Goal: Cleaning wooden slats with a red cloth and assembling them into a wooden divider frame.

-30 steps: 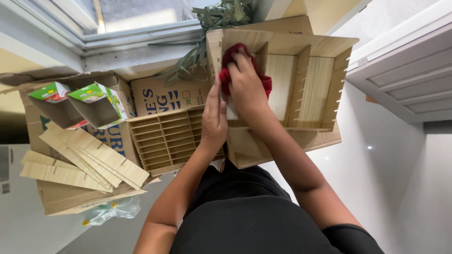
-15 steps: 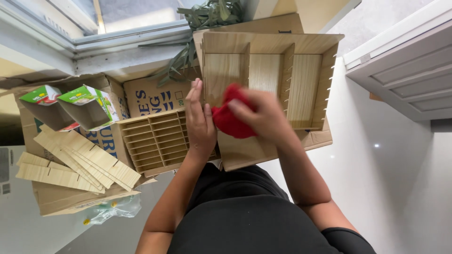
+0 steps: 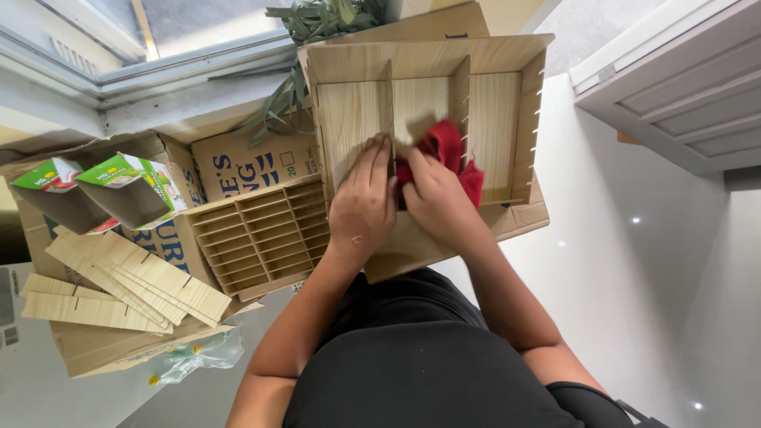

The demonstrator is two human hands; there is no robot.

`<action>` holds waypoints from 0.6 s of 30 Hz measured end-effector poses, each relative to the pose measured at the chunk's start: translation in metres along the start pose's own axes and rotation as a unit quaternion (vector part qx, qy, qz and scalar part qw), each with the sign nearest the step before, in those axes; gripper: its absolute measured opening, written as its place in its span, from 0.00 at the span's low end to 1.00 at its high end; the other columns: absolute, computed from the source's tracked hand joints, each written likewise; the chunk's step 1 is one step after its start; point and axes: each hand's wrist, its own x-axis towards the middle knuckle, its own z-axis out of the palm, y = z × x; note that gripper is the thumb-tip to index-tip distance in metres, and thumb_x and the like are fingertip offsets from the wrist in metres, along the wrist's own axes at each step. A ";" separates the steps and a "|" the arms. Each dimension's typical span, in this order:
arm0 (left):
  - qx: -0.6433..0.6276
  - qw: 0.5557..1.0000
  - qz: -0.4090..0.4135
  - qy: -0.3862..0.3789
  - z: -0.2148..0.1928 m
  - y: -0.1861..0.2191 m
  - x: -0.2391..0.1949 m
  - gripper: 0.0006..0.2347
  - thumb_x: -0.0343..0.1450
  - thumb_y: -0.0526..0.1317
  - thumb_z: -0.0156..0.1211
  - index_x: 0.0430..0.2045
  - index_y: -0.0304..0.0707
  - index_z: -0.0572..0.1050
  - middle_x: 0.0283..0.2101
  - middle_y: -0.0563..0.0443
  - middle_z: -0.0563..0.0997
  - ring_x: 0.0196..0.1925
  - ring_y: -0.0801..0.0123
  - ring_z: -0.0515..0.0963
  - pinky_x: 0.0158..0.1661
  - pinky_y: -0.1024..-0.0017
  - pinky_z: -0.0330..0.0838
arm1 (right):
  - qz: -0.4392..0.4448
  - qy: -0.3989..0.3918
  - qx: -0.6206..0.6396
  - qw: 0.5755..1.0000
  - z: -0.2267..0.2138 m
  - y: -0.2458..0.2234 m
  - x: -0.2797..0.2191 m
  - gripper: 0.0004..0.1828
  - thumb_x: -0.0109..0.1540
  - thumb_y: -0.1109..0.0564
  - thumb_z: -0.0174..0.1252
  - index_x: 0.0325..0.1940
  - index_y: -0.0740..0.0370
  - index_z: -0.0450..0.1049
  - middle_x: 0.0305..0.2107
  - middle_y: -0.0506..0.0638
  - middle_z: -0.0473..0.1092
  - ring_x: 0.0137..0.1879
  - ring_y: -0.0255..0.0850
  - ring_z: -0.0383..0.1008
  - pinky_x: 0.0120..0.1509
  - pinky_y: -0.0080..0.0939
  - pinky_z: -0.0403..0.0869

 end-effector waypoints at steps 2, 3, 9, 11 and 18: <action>0.023 1.000 0.014 0.014 -0.003 0.002 0.004 0.21 0.77 0.39 0.52 0.65 0.27 0.64 0.65 0.35 0.71 0.68 0.48 0.73 0.65 0.61 0.70 | 0.233 -0.196 0.041 0.952 -0.016 0.003 0.000 0.14 0.64 0.60 0.51 0.50 0.70 0.72 0.36 0.65 0.74 0.45 0.55 0.76 0.52 0.51 0.72; 0.022 1.000 0.017 0.015 -0.004 0.003 0.005 0.21 0.77 0.39 0.52 0.65 0.27 0.64 0.65 0.35 0.71 0.68 0.48 0.73 0.65 0.61 0.70 | 0.233 -0.194 0.040 0.952 -0.024 0.002 0.004 0.14 0.64 0.60 0.51 0.50 0.70 0.72 0.36 0.65 0.74 0.45 0.55 0.76 0.52 0.51 0.72; 0.032 0.999 -0.026 -0.030 -0.009 0.009 0.006 0.22 0.76 0.39 0.52 0.66 0.26 0.65 0.62 0.33 0.72 0.59 0.48 0.77 0.54 0.64 0.73 | 0.128 0.014 0.516 0.847 -0.073 0.033 -0.014 0.18 0.58 0.60 0.42 0.46 0.71 0.73 0.37 0.55 0.69 0.43 0.41 0.69 0.47 0.41 0.68; 0.016 0.999 -0.036 -0.020 -0.013 0.015 0.007 0.21 0.75 0.37 0.54 0.65 0.27 0.66 0.62 0.34 0.72 0.60 0.48 0.75 0.57 0.62 0.72 | 0.101 0.299 0.533 0.785 -0.082 0.037 -0.014 0.15 0.64 0.59 0.42 0.48 0.68 0.71 0.37 0.56 0.69 0.42 0.42 0.73 0.50 0.42 0.73; 0.001 0.997 0.058 0.042 0.005 0.035 0.017 0.15 0.75 0.36 0.59 0.57 0.39 0.71 0.61 0.43 0.74 0.71 0.53 0.67 0.69 0.56 0.63 | 0.038 0.170 -0.086 0.981 -0.061 0.042 0.019 0.19 0.67 0.66 0.53 0.63 0.66 0.68 0.56 0.62 0.68 0.64 0.57 0.67 0.71 0.53 0.65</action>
